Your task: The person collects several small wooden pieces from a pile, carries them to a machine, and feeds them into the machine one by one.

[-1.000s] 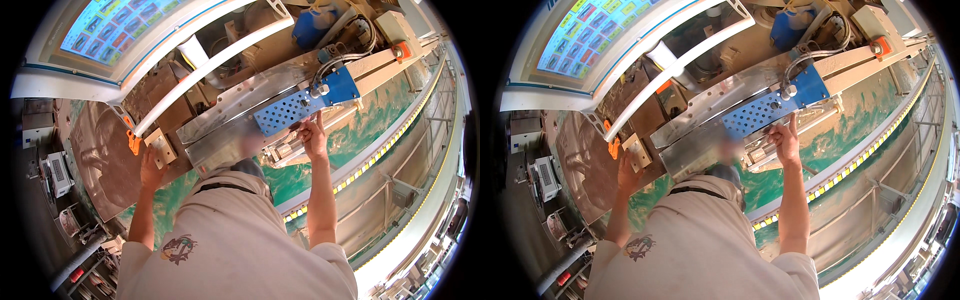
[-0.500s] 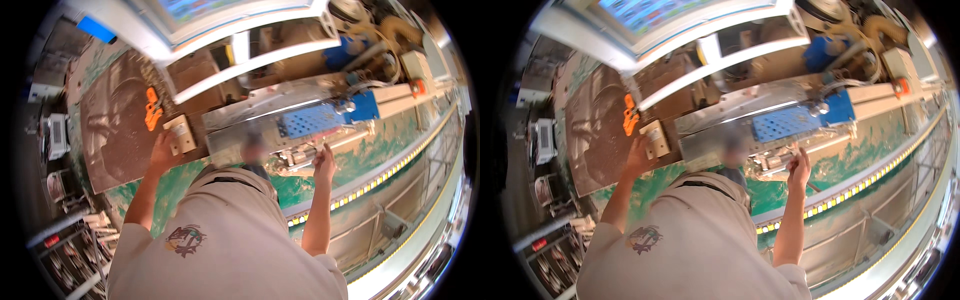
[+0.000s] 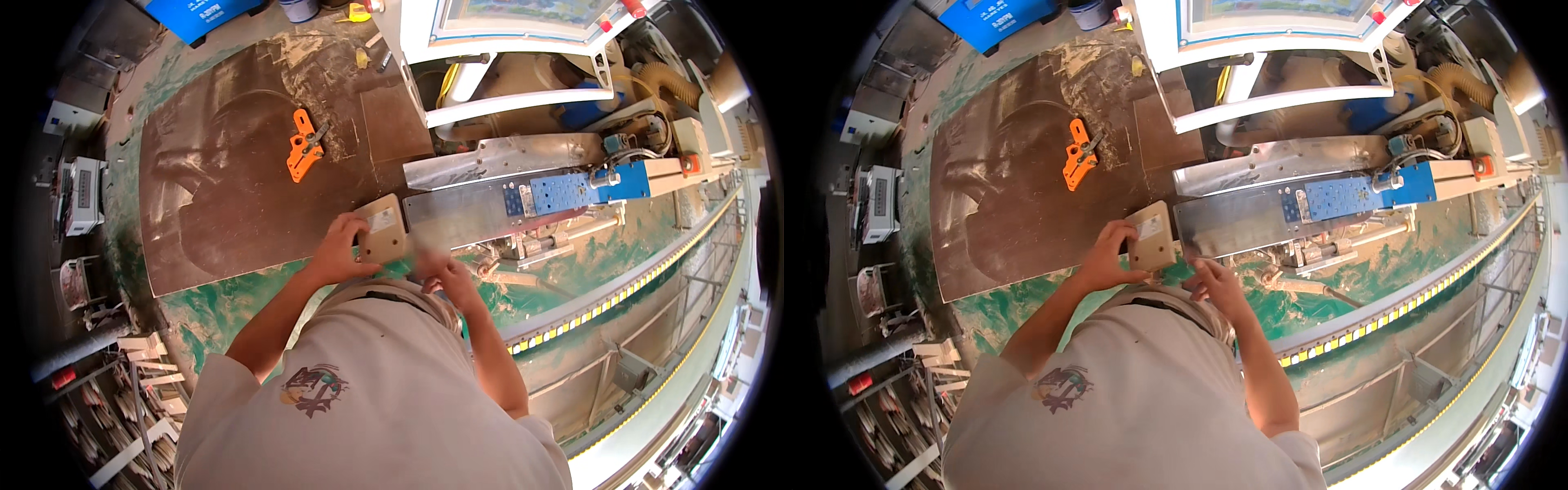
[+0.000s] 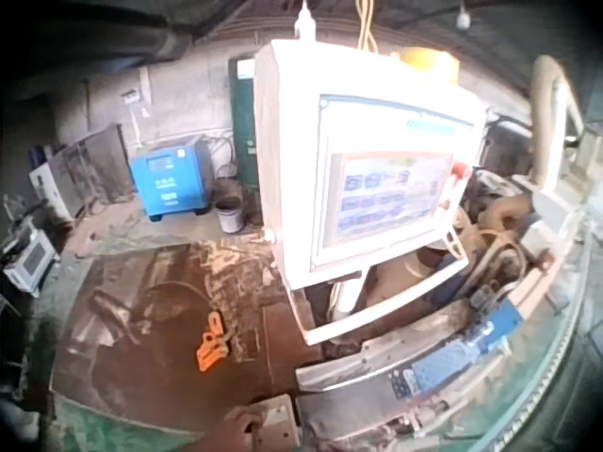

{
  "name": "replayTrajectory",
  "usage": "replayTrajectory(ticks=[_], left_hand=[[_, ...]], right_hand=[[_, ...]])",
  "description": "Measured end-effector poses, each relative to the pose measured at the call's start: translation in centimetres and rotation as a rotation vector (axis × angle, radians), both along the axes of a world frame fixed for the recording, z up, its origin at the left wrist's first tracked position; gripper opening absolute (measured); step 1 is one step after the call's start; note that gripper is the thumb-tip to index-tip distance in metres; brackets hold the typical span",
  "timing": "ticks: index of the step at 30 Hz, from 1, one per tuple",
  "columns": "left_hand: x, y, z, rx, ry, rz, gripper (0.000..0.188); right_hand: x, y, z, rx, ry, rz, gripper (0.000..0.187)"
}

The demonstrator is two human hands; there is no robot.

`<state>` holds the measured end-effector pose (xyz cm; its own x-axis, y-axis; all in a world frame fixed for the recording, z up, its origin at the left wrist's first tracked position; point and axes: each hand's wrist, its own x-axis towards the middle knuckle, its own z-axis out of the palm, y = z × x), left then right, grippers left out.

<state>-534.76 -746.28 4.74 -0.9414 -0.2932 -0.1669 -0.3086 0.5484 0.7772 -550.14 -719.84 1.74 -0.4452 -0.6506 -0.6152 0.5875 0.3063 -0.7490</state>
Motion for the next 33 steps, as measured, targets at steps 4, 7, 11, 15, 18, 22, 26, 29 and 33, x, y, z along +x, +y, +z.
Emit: replayTrajectory(ticks=[4, 7, 11, 15, 18, 22, 26, 29, 33], left_hand=[[-1.9, 2.8, -2.2, -0.146, 0.271, -0.148, 0.073], [-3.4, 5.4, -2.4, -0.166, 0.399, -0.153, 0.066], [-4.1, 9.2, -2.3, -0.034, 0.427, -0.141, 0.047], [-4.8, 12.7, -2.8, 0.617, -0.188, -0.119, 0.033], [-6.9, 16.4, -5.5, 0.860, -0.222, 0.017, 0.040], [-11.8, 19.4, -5.0, 1.170, -0.170, 0.285, 0.041], [-14.7, 21.3, -5.1, 1.359, -0.070, 0.474, 0.038], [-15.1, 22.1, -8.5, 1.427, -0.024, 0.597, 0.034], [-15.1, 22.5, -8.3, 1.471, 0.029, 0.720, 0.030]], right_hand=[[3.0, -1.5, 1.5, 0.088, 0.114, -0.171, 0.040], [3.1, -0.2, 0.3, 0.061, 0.039, -0.463, 0.036], [0.8, 3.9, -2.2, 0.009, -0.029, -0.757, 0.030], [-2.2, 5.0, -2.6, -0.019, -0.015, -0.896, 0.028], [-4.2, 5.3, -2.0, -0.078, 0.006, -0.980, 0.027], [-5.8, 6.3, -2.5, -0.137, 0.021, -0.939, 0.039], [-5.7, 7.9, -1.6, -0.226, 0.053, -0.706, 0.059], [-5.8, 9.3, -1.6, -0.237, 0.034, -0.519, 0.069], [-6.3, 10.0, -1.1, -0.228, -0.007, -0.356, 0.084]])
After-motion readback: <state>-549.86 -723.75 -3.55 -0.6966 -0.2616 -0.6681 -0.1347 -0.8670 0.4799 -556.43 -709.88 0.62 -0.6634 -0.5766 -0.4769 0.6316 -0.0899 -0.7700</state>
